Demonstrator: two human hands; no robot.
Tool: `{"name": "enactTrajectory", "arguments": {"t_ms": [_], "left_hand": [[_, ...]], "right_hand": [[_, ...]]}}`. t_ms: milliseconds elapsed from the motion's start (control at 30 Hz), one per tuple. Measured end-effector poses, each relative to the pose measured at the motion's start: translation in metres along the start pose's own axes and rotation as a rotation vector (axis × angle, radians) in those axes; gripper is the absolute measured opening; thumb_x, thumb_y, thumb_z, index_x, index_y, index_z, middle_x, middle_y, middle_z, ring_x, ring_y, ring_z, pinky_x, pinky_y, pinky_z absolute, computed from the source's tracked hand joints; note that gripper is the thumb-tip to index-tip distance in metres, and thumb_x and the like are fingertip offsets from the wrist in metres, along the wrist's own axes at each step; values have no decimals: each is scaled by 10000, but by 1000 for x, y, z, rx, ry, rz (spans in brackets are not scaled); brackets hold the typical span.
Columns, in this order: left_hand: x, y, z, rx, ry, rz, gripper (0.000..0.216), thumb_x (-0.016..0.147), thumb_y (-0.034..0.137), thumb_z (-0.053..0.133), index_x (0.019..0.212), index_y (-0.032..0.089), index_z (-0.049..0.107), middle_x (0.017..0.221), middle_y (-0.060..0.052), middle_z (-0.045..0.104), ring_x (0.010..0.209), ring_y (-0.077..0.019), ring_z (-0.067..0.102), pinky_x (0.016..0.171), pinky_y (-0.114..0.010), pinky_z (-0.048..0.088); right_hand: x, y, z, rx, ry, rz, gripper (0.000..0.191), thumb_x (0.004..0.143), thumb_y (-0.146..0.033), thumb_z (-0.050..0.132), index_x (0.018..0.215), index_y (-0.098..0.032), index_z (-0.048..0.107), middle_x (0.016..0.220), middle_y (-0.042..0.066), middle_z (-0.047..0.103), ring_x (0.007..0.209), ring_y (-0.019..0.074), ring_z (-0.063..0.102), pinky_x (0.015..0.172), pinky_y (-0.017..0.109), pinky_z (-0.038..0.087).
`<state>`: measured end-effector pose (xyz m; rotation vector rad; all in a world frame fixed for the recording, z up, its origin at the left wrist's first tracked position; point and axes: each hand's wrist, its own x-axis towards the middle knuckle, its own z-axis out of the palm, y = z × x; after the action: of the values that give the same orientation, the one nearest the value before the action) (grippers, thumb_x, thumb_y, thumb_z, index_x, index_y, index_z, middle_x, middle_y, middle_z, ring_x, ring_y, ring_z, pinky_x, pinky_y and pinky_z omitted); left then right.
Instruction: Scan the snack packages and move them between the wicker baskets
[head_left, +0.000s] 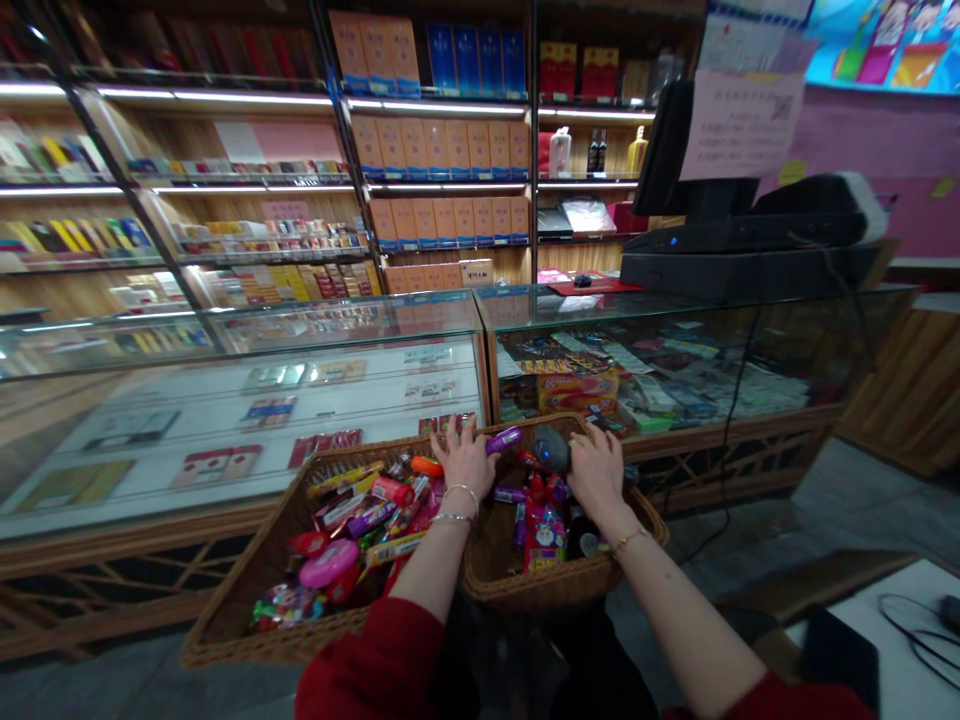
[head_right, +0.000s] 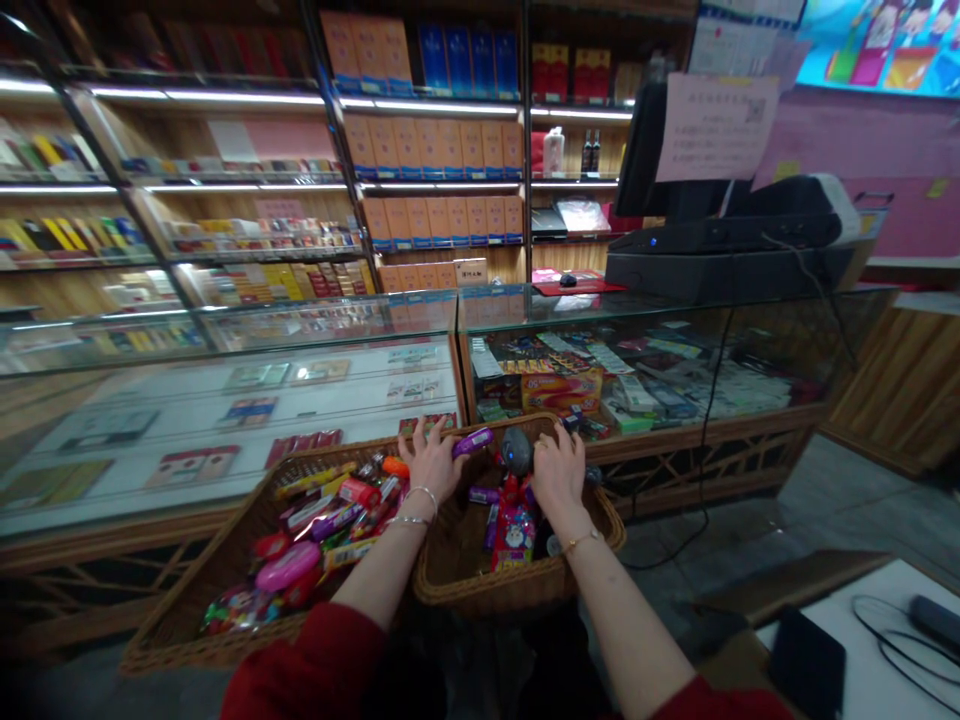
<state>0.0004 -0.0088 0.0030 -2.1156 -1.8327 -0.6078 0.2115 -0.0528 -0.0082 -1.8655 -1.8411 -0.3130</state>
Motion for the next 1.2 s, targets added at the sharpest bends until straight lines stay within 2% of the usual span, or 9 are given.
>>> {"name": "enactTrajectory", "arguments": {"t_ms": [333,567,867,1200], "left_hand": [[0,1,0,1,13,-19,295,827,428,610,1046,265,723,1503,-47,479,1460,-380,236,1156,-697,132],[3,4,-9,-18,-9,-38,301,829,437,602,1051,271,719,1506,-44,478,1463,-379,224,1155,-690,135],[5,3,-20,-53,-32,-71,330,832,452,594,1090,280,707,1489,-56,495,1463,-369,230,1155,-684,123],[-9,-14,-36,-94,-31,-124,308,840,429,587,1097,289,684,1504,-26,480,1468,-342,229,1165,-665,144]], "right_hand": [[-5,-2,6,-95,-29,-23,335,843,-147,479,1081,-201,708,1339,47,631,1385,273,350,1138,461,130],[-5,-1,7,-86,0,-33,319,804,-142,528,1053,-201,717,1323,65,641,1370,273,375,1135,465,142],[-8,2,9,-76,45,-25,340,715,-103,585,1014,-209,705,1277,40,672,1335,264,414,1118,465,185],[-15,13,18,-109,134,-75,287,737,-111,571,968,-218,703,1210,21,706,1291,259,446,1077,453,209]]}}
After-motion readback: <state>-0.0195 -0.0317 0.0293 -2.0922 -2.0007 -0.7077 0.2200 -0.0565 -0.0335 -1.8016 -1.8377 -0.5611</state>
